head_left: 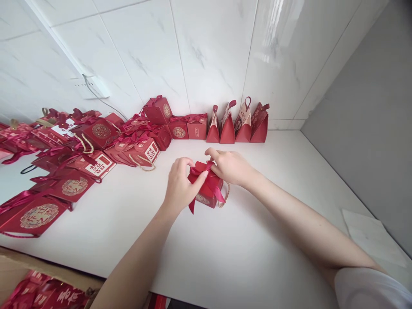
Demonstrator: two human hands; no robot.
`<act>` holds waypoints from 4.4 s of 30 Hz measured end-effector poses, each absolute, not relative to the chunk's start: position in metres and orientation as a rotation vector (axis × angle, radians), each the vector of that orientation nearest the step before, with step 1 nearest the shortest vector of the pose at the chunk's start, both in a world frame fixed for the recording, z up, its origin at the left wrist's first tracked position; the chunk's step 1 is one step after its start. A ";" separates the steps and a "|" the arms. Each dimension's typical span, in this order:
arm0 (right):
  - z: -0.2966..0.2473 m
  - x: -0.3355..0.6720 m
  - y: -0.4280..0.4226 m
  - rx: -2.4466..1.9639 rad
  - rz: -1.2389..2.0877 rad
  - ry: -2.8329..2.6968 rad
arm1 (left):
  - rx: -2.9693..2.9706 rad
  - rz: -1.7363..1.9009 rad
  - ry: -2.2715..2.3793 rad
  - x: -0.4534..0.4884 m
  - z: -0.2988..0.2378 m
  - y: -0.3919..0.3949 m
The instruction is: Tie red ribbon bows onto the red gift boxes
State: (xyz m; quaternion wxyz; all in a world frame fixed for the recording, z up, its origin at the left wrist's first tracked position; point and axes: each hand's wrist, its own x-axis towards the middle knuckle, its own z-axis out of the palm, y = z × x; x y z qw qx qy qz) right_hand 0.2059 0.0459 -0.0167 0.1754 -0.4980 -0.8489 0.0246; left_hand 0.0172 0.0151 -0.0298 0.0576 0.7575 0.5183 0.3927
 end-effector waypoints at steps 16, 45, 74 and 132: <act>-0.011 0.208 0.046 -1.565 0.068 -2.525 | 1.866 0.266 1.386 -0.009 0.001 0.007; -0.009 0.216 0.053 -1.716 0.194 -2.536 | 1.797 0.174 1.176 -0.034 -0.012 0.038; -0.014 0.209 0.046 -1.350 0.333 -2.644 | 2.111 0.907 1.018 -0.016 -0.027 0.036; -0.027 0.187 0.044 -1.751 0.340 -2.288 | 1.900 0.941 1.879 0.007 -0.048 0.029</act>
